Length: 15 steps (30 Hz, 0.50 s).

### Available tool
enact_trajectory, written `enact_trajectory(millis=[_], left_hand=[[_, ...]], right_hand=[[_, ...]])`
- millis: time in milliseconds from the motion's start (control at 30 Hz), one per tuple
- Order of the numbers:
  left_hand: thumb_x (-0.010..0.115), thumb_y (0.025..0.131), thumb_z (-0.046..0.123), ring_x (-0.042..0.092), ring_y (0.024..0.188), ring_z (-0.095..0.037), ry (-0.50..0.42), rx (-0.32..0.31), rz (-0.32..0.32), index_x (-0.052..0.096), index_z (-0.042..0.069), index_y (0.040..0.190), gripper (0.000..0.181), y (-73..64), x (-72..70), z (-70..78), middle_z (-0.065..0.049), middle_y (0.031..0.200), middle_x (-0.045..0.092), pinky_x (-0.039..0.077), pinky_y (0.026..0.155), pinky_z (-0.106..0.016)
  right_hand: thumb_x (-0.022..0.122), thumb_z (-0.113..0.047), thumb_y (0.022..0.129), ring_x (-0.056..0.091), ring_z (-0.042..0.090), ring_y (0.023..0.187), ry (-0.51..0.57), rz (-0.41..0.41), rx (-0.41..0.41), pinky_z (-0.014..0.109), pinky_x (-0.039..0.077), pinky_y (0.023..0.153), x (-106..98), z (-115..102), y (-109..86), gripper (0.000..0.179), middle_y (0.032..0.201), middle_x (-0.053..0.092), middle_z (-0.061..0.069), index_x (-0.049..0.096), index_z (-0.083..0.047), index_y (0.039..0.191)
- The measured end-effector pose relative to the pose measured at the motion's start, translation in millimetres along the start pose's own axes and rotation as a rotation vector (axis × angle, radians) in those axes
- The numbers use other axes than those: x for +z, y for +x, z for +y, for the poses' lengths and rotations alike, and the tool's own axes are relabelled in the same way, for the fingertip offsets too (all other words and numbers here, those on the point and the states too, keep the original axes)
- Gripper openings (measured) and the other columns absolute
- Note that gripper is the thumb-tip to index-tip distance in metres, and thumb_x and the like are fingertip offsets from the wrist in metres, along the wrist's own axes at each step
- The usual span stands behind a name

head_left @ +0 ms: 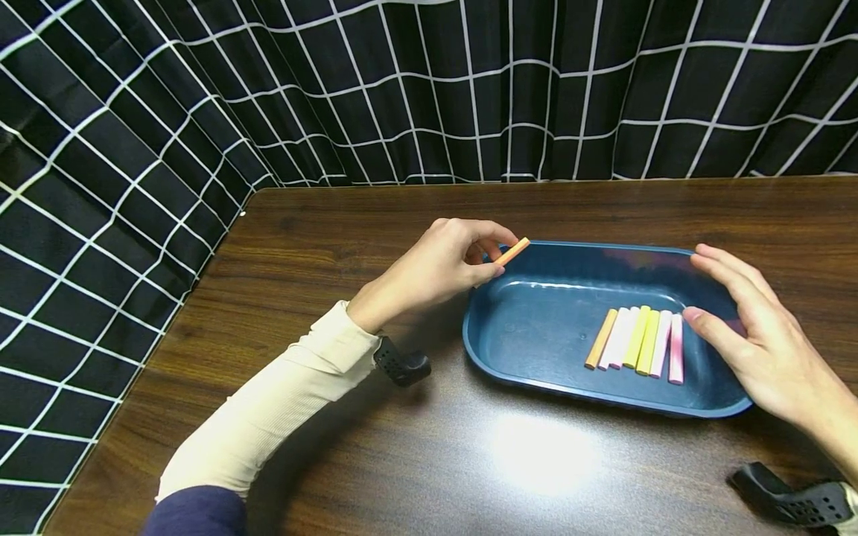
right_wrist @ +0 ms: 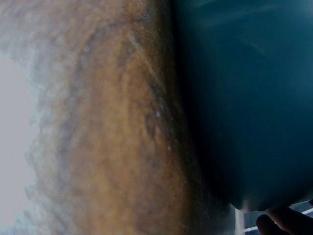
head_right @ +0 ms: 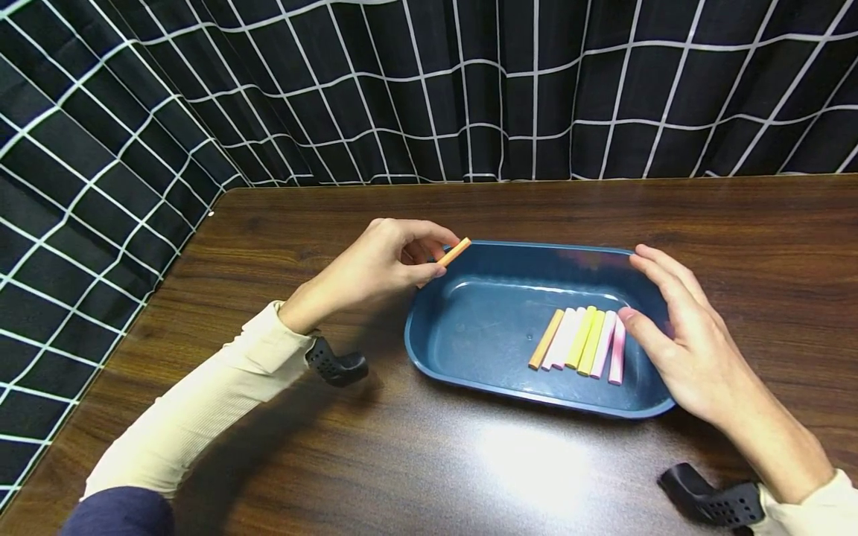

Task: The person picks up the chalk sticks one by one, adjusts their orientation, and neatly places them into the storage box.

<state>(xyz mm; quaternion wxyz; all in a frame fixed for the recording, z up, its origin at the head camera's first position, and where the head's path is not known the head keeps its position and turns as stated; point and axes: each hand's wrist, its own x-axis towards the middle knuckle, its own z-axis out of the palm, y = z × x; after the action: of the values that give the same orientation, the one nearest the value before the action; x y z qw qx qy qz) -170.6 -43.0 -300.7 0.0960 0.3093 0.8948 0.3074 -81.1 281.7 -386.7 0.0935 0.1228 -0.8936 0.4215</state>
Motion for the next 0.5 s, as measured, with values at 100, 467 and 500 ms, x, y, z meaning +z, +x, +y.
enact_trajectory(millis=[100,467,500], left_hand=[[0.069,0.091,0.005,0.062,0.067,-0.012,-0.02,-0.008,-0.017,0.065,0.006,0.125,0.034,2.6,4.1,3.5,-0.007,0.094,0.071,0.049,0.06,-0.017],[0.069,0.091,0.006,0.064,0.062,-0.013,-0.092,-0.036,-0.055,0.064,0.004,0.125,0.034,9.1,23.7,12.7,-0.009,0.092,0.07,0.05,0.057,-0.017],[0.069,0.091,0.006,0.065,0.062,-0.013,-0.097,-0.041,-0.059,0.064,0.004,0.125,0.035,9.4,25.8,13.2,-0.009,0.092,0.07,0.05,0.058,-0.017]], right_hand=[[0.053,-0.004,0.098,0.013,0.023,0.154,-0.002,0.002,-0.002,0.025,0.001,0.122,0,0,0.1,0.059,0.161,0.022,0.023,0.031,0.0,0.152],[0.054,-0.004,0.098,0.014,0.016,0.153,0.0,0.006,-0.009,0.02,0.002,0.12,0,1,0.2,0.059,0.161,0.023,0.022,0.032,-0.001,0.152],[0.054,-0.004,0.098,0.015,0.015,0.153,0.001,0.007,-0.011,0.019,0.002,0.119,0,1,0.3,0.059,0.161,0.024,0.022,0.032,-0.001,0.152]])
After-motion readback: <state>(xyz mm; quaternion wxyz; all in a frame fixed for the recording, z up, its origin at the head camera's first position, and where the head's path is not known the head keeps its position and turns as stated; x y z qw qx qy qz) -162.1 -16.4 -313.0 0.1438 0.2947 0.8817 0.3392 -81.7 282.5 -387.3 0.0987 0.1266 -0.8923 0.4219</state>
